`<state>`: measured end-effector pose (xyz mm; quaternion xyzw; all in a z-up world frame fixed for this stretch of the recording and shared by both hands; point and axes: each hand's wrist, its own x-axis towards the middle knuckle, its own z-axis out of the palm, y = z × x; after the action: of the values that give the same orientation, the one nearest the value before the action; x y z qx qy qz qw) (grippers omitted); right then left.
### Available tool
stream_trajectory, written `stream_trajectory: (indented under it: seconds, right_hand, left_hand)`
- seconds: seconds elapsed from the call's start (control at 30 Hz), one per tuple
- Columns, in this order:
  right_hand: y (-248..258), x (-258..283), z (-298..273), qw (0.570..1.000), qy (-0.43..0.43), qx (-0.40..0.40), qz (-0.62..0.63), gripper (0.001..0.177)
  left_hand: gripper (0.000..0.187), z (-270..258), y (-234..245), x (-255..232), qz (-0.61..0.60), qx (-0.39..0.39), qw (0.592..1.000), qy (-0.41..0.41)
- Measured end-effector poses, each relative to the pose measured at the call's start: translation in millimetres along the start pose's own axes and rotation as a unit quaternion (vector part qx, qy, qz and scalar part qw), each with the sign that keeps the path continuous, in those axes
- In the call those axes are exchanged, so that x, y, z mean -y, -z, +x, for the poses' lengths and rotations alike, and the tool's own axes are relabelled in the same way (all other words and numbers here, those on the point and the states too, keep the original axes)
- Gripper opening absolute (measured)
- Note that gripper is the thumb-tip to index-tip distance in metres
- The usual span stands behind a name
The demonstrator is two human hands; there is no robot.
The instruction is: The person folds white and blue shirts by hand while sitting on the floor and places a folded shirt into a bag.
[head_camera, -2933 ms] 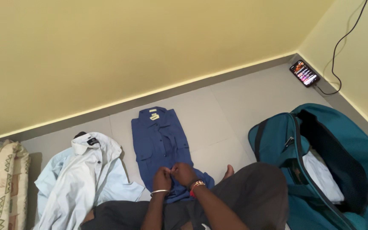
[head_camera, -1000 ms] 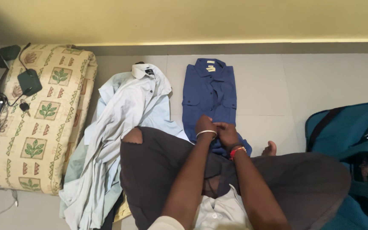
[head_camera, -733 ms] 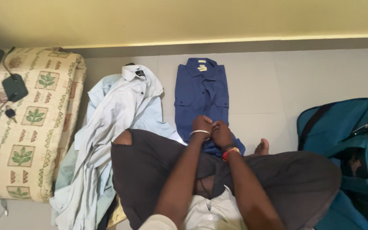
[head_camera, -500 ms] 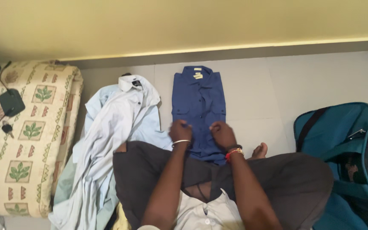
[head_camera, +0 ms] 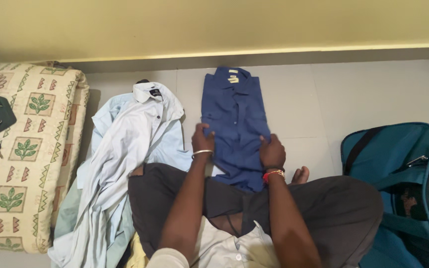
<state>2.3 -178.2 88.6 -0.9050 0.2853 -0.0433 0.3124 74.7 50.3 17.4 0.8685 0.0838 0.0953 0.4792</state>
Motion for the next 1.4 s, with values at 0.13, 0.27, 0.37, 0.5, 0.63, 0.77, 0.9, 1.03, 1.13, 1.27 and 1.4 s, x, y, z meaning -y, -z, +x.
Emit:
stream_trajectory:
  seconds: [0.13,0.27,0.37,0.5,0.63,0.77,0.9,1.03,1.13,1.27,1.4]
  right_hand:
    - [6.7,5.3,-1.1,0.978,0.058,-0.085,0.183,0.038]
    - [-3.5,9.8,-15.2,0.978,0.113,-0.161,0.068,0.044]
    - [-9.0,18.9,-27.0,0.965,0.189,-0.183,-0.011,0.043]
    - [-25.6,14.0,-28.6,0.959,0.269,-0.063,0.059,0.025]
    - [-46.6,-3.1,-36.6,0.942,0.319,0.042,0.1,0.031]
    - [-48.5,-3.2,-34.2,0.946,0.301,0.098,0.067,0.031]
    - [-55.2,-4.4,-20.8,0.969,0.185,0.118,0.114,0.023]
    - [-64.8,-4.8,-3.1,0.975,0.106,0.154,0.117,0.027]
    - [-69.2,-8.7,0.1,0.961,0.163,0.175,0.138,0.037]
    - [-70.7,-4.5,-2.7,0.96,0.199,0.172,0.092,0.034]
    - [-67.1,2.8,-0.7,0.966,0.205,0.137,0.074,0.029]
  left_hand:
    - [0.042,25.9,14.9,-12.5,-0.105,-0.046,0.989,-0.093]
    - [0.073,11.0,38.4,-15.7,-0.034,0.107,0.992,0.049]
    - [0.092,-3.6,40.0,-22.2,0.011,0.18,0.978,0.106]
    - [0.078,-9.4,37.0,-31.2,0.068,0.19,0.975,0.09]
    - [0.042,1.0,28.0,-20.0,0.009,0.047,0.997,-0.057]
    - [0.037,4.2,33.2,-37.2,0.055,-0.007,0.995,-0.079]
    - [0.061,-26.6,34.1,-74.1,0.24,-0.15,0.943,-0.177]
    - [0.031,-35.5,18.1,-56.7,0.192,0.131,0.963,-0.138]
    - [0.041,-43.5,-1.4,-38.8,0.289,0.293,0.911,-0.018]
    - [0.058,-46.1,0.6,-39.7,0.312,0.281,0.907,-0.032]
    - [0.066,-47.2,0.2,-45.6,0.351,0.288,0.891,-0.016]
